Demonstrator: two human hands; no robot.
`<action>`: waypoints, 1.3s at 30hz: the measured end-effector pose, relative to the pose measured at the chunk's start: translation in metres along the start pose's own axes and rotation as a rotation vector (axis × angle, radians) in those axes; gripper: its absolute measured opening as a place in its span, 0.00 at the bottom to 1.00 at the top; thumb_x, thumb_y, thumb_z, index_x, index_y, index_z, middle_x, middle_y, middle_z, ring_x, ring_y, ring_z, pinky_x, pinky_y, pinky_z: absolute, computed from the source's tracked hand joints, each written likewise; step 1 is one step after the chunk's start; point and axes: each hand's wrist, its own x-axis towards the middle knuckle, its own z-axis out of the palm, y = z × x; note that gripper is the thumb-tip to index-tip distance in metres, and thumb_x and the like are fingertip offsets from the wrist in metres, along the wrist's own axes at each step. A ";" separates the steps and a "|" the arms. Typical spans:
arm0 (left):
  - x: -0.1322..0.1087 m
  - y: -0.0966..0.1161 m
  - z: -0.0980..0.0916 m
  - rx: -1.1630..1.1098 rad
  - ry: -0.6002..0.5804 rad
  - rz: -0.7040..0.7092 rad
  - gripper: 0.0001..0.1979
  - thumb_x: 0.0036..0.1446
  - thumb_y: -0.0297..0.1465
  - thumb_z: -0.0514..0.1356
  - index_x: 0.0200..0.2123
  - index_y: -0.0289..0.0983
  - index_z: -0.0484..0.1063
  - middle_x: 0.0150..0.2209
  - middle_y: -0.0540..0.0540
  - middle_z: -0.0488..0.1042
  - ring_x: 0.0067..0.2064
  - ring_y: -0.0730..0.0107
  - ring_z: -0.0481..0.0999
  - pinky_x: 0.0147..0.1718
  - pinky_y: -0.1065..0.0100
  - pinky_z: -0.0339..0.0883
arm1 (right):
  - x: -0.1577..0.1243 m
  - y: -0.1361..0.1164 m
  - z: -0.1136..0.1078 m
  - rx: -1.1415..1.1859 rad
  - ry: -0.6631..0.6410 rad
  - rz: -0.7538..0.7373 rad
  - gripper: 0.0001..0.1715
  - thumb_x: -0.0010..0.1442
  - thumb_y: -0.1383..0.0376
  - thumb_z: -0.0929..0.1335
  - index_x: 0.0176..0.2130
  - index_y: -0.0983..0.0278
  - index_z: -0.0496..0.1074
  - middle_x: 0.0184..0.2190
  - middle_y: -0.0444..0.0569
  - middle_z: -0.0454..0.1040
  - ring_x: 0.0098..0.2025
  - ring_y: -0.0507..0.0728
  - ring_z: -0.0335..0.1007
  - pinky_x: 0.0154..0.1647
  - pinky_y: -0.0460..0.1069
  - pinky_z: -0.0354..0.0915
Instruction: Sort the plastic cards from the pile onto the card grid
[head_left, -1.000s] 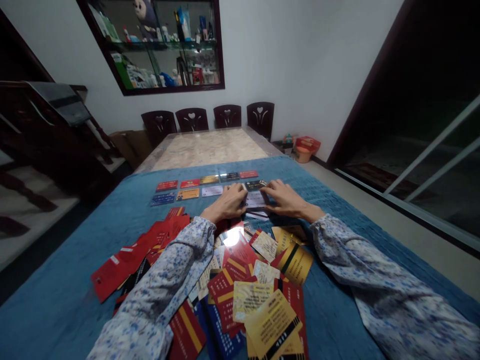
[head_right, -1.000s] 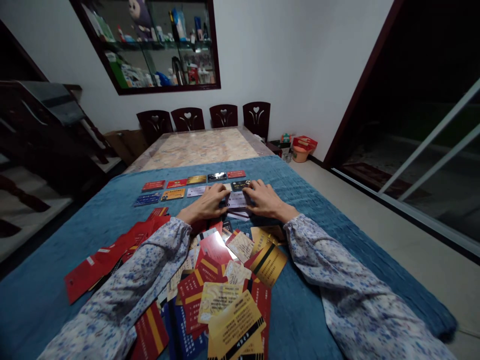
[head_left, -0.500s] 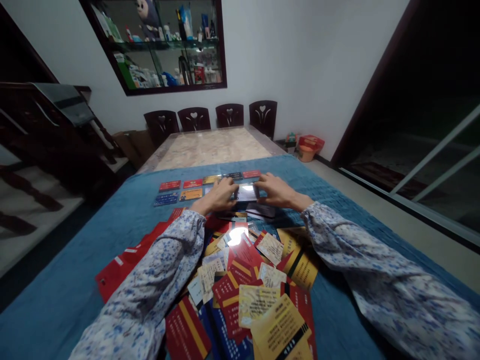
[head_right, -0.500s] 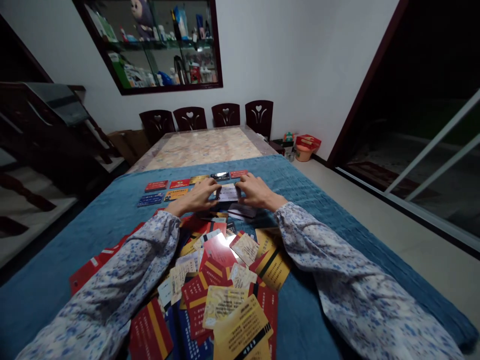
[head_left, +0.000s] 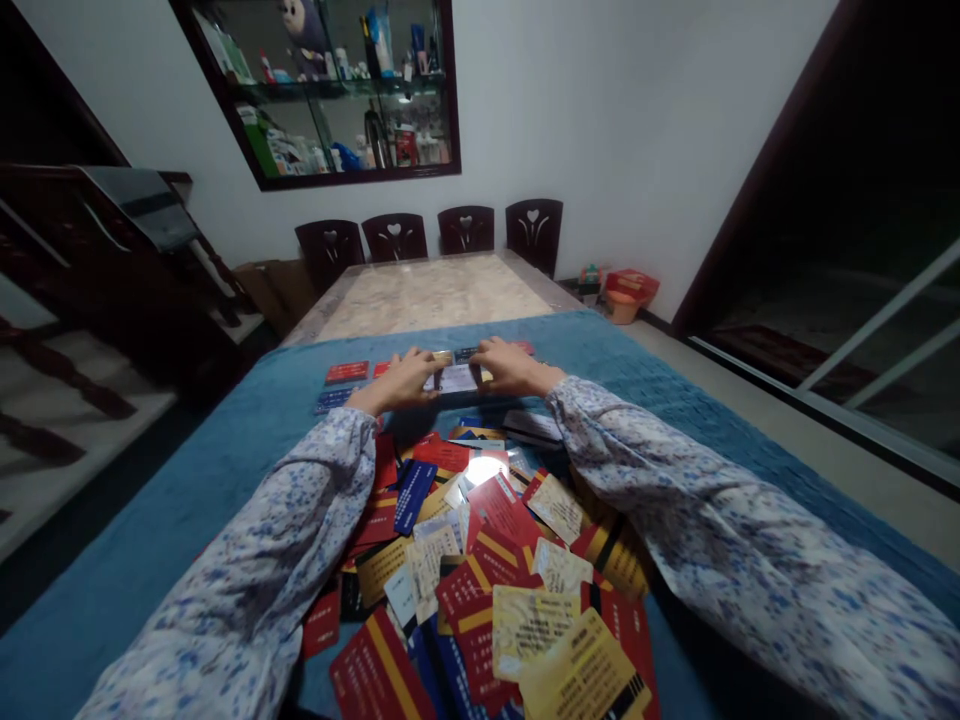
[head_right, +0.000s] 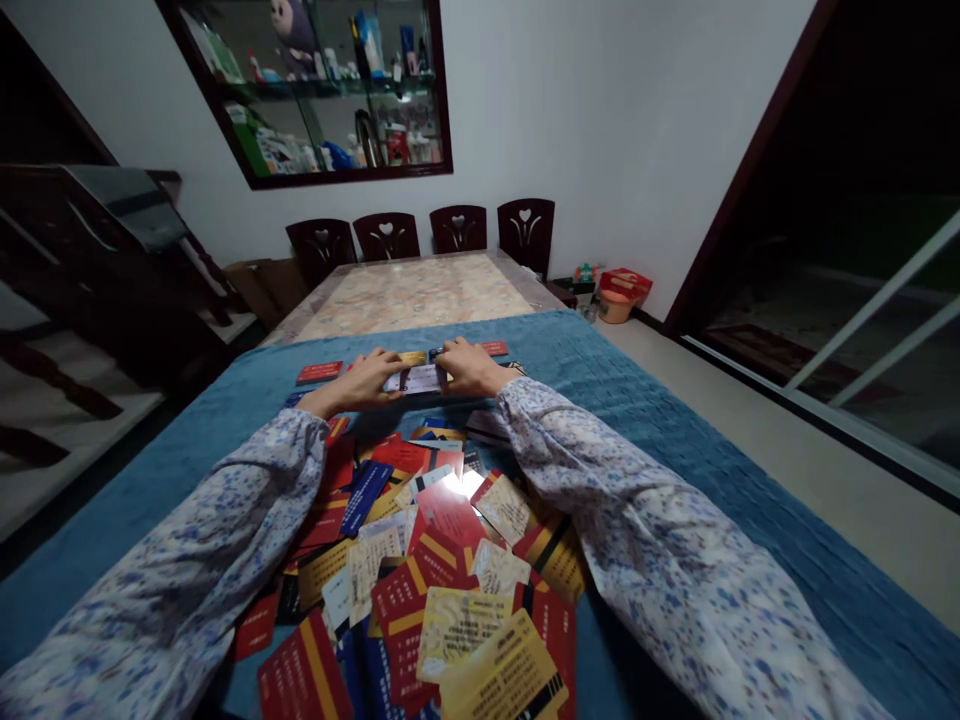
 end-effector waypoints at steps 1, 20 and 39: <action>0.000 -0.004 0.001 0.012 -0.013 -0.009 0.20 0.61 0.34 0.61 0.56 0.41 0.73 0.57 0.36 0.71 0.59 0.45 0.65 0.54 0.49 0.63 | 0.005 -0.002 0.000 0.007 -0.007 -0.005 0.18 0.62 0.60 0.73 0.50 0.65 0.78 0.54 0.61 0.72 0.57 0.68 0.65 0.48 0.54 0.65; 0.012 -0.035 0.026 0.023 -0.138 -0.119 0.17 0.59 0.36 0.63 0.50 0.41 0.78 0.59 0.35 0.73 0.63 0.39 0.65 0.56 0.43 0.65 | 0.045 -0.018 0.012 0.018 -0.131 0.027 0.24 0.58 0.61 0.73 0.55 0.60 0.79 0.59 0.61 0.75 0.61 0.72 0.69 0.54 0.61 0.70; 0.018 -0.033 0.028 0.002 -0.199 -0.125 0.08 0.56 0.30 0.60 0.39 0.36 0.77 0.50 0.35 0.76 0.58 0.42 0.68 0.56 0.45 0.64 | 0.054 -0.016 0.014 0.038 -0.211 0.045 0.23 0.56 0.63 0.73 0.52 0.60 0.81 0.57 0.59 0.78 0.61 0.71 0.70 0.59 0.60 0.68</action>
